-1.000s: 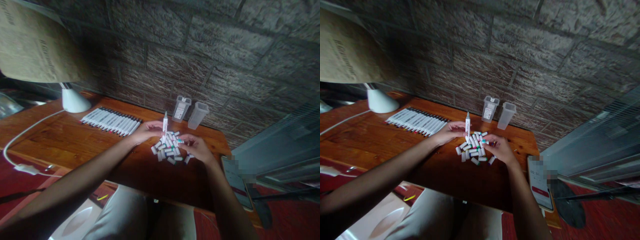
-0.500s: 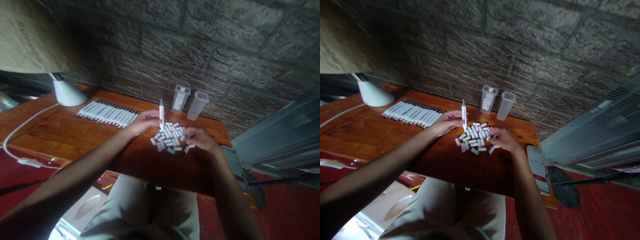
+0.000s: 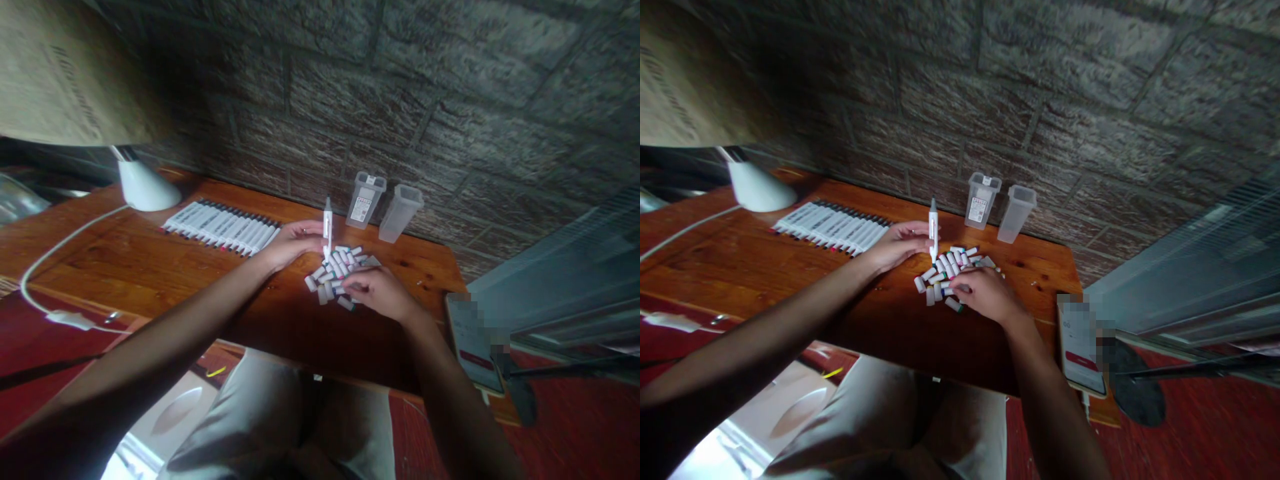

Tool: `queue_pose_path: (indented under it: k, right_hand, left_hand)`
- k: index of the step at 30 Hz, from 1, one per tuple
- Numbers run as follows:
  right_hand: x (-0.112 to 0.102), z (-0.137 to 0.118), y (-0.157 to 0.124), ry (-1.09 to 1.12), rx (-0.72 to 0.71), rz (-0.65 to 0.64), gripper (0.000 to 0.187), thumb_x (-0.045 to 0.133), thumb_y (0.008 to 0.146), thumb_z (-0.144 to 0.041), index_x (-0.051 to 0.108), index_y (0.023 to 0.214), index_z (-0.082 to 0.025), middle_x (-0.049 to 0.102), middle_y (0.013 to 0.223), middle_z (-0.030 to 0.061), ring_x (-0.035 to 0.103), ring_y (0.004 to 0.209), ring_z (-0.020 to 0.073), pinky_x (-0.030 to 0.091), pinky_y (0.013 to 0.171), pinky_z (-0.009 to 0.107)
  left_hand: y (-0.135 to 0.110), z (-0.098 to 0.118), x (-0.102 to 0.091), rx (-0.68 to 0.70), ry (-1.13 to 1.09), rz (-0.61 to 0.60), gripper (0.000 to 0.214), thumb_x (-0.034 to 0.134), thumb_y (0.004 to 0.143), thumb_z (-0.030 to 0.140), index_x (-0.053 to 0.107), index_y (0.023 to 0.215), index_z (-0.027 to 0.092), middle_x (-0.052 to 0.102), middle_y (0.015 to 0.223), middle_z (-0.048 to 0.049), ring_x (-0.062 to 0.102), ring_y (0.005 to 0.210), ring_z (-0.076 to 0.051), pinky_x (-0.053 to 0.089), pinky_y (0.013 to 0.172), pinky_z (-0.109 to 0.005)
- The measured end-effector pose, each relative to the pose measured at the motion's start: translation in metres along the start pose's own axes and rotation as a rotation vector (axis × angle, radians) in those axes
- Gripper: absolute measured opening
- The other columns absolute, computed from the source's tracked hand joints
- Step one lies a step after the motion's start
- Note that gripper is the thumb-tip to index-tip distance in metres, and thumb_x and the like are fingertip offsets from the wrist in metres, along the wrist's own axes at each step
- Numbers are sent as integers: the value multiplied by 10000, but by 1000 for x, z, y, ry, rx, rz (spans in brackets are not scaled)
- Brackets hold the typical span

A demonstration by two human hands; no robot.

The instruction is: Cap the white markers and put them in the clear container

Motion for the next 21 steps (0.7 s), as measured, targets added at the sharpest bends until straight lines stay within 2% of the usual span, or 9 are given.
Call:
queue_pose_path:
  k: [6, 13, 16, 21]
  right_hand:
    - [13, 0, 2, -141, -13, -25, 143, 659, 857, -198, 750, 957, -245, 759, 977, 50, 676, 903, 212, 475, 815, 326]
    - [18, -1, 3, -149, 15, -31, 117, 669, 852, -235, 760, 922, -256, 763, 905, 43, 676, 816, 202, 475, 739, 312]
    - [6, 0, 0, -23, 71, 42, 134, 665, 854, -276, 756, 947, -249, 753, 869, 26, 639, 698, 163, 466, 666, 288]
    - [-36, 26, -16, 290, 232, 321, 341, 686, 825, -387, 712, 1115, -209, 714, 847, 25, 565, 616, 130, 423, 563, 261]
  left_hand:
    - [-1, -2, 0, -23, -16, -3, 382, 872, 581, 173, 745, 941, 145, 763, 938, -72, 708, 742, -149, 581, 707, -275]
    - [-1, -4, 0, -30, -18, -15, 361, 871, 590, 175, 750, 929, 141, 760, 910, -64, 705, 735, -143, 574, 702, -260]
    - [0, -3, -1, -25, -34, -16, 355, 869, 586, 164, 755, 922, 147, 763, 908, -63, 700, 735, -136, 571, 704, -255]
    - [-1, -1, -1, -27, -48, -8, 377, 868, 583, 157, 747, 940, 144, 765, 924, -73, 708, 741, -149, 573, 704, -267]
Point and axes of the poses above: each hand's wrist, its own y-axis towards the middle knuckle, its own x-axis out of the palm, z = x × y, the point moved 5 cm from there along y, towards the middle knuckle
